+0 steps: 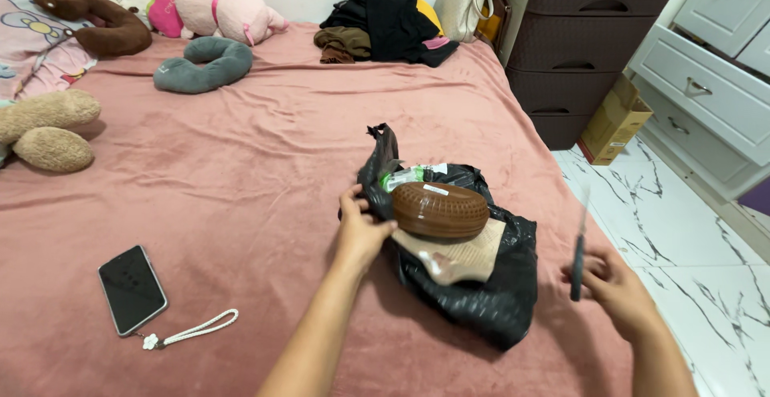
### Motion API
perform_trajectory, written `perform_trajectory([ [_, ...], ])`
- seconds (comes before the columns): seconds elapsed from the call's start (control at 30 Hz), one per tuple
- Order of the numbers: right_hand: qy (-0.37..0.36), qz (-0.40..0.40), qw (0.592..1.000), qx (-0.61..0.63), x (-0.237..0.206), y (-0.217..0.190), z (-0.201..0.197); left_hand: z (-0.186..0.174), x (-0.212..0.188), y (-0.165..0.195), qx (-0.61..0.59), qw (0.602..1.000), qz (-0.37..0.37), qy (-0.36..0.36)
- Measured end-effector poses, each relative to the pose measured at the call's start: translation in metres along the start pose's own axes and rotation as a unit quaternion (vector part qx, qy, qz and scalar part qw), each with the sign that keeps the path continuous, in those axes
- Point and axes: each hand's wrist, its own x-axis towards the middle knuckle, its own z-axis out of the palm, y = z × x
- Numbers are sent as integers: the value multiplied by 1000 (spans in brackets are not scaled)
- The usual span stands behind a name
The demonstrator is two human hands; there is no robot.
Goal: The person sits on a bed and opens a black plastic shipping mailer by pulling at the sealed edge, then uses scissors to cut the bag open. They remove a brown plastic basket, a second matching basket, and small packaged items, unwrapping the paper wrapping and peeling a label off one basket.
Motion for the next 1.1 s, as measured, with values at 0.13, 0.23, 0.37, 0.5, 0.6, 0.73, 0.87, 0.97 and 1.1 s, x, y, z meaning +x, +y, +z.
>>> perform_trajectory([
  [0.13,-127,-91,962,-223,-29,-42,59,-11,-13,-15,3,992,-94,-86],
  [0.23,-165,-162,886,-403,-55,-76,106,-29,-7,-14,55,984,-108,-132],
  [0.37,-204,-194,836,-471,-69,-103,145,-42,-7,-20,66,973,-109,-194],
  [0.5,-216,-205,820,-488,-70,-101,164,-39,-16,-33,115,974,-12,-197],
  [0.6,-220,-208,822,-482,-68,-95,172,-36,-22,-34,158,969,-13,-191],
  [0.73,-216,-187,826,-485,-63,-91,180,-39,-24,-22,200,959,-34,-200],
  [0.87,-225,-172,824,-490,-59,-90,183,-43,-28,-8,175,961,-51,-208],
  [0.97,-241,-182,833,-463,-56,-91,183,-47,-31,2,144,963,-86,-210],
  [1.1,-240,-165,839,-460,-56,-91,182,-51,-34,11,132,963,-114,-208],
])
